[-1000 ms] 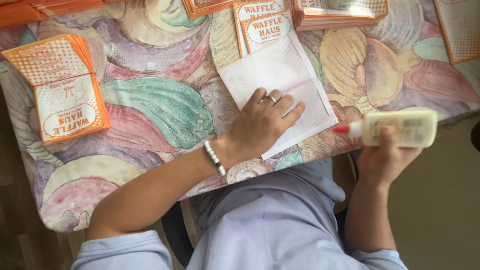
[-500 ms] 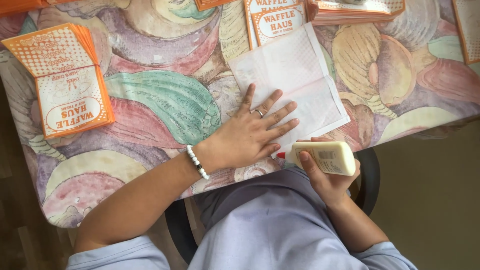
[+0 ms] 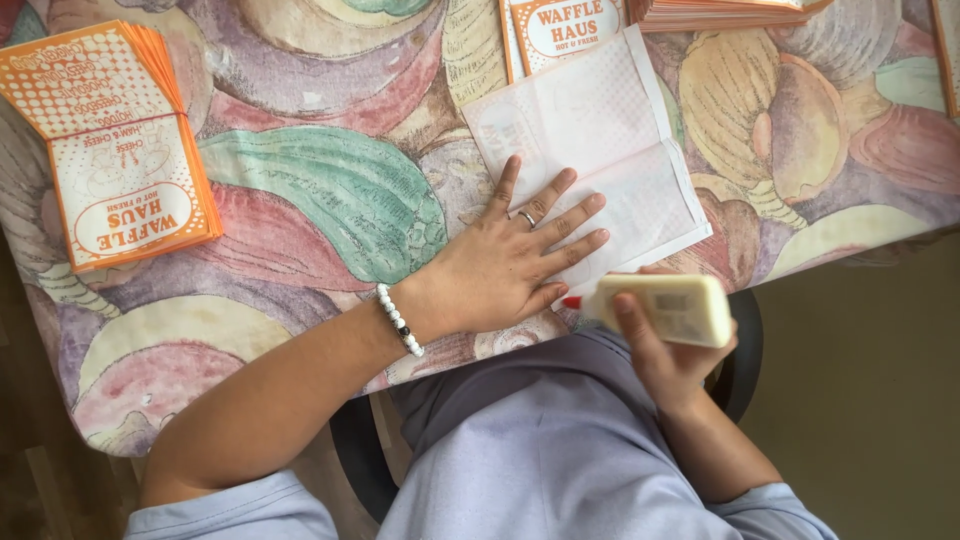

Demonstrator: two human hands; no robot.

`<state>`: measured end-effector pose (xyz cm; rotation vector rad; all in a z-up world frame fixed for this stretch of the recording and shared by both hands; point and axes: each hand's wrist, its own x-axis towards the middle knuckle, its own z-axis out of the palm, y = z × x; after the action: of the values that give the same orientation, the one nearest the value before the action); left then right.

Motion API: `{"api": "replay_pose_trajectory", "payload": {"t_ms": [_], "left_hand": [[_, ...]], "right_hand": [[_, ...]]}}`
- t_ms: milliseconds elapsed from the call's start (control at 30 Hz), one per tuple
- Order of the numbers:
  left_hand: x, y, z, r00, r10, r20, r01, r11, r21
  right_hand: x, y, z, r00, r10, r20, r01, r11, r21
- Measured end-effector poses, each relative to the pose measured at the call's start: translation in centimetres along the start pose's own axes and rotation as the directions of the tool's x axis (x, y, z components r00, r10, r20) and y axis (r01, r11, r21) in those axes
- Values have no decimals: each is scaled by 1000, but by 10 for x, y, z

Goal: Manually applying glue to paper bags and folding them for assembly.

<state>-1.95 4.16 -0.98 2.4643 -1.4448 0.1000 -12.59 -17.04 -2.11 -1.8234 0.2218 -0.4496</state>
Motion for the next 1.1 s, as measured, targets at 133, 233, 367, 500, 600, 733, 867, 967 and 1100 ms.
{"api": "replay_pose_trajectory", "payload": {"t_ms": [133, 233, 367, 500, 600, 733, 867, 967, 1100], "left_hand": [[0, 0, 3, 1000, -8, 17, 7, 999, 53], [0, 1, 3, 999, -17, 46, 15, 999, 51], [0, 1, 0, 1000, -7, 21, 6, 1000, 23], [1, 0, 3, 1000, -8, 26, 7, 999, 42], [1, 0, 2, 999, -12, 43, 10, 999, 42], [0, 0, 1, 997, -16, 81, 11, 998, 63], [1, 0, 2, 1000, -4, 24, 3, 999, 38], [1, 0, 3, 1000, -5, 27, 4, 999, 39], [1, 1, -1, 997, -17, 73, 13, 998, 58]], "right_hand": [[19, 13, -11, 979, -81, -187, 82, 997, -1], [20, 11, -10, 974, -181, -134, 184, 983, 6], [-3, 19, -3, 997, -62, -41, 64, 996, 58], [8, 10, -5, 992, -61, -110, 64, 998, 20], [34, 24, -16, 957, -84, -278, 150, 963, 225], [34, 29, -23, 941, -204, -268, 209, 978, -12], [12, 14, -6, 978, -47, -201, 59, 997, 56], [19, 26, -14, 979, -31, -202, 53, 993, 106], [51, 33, -35, 917, -223, -330, 235, 972, -3]]}}
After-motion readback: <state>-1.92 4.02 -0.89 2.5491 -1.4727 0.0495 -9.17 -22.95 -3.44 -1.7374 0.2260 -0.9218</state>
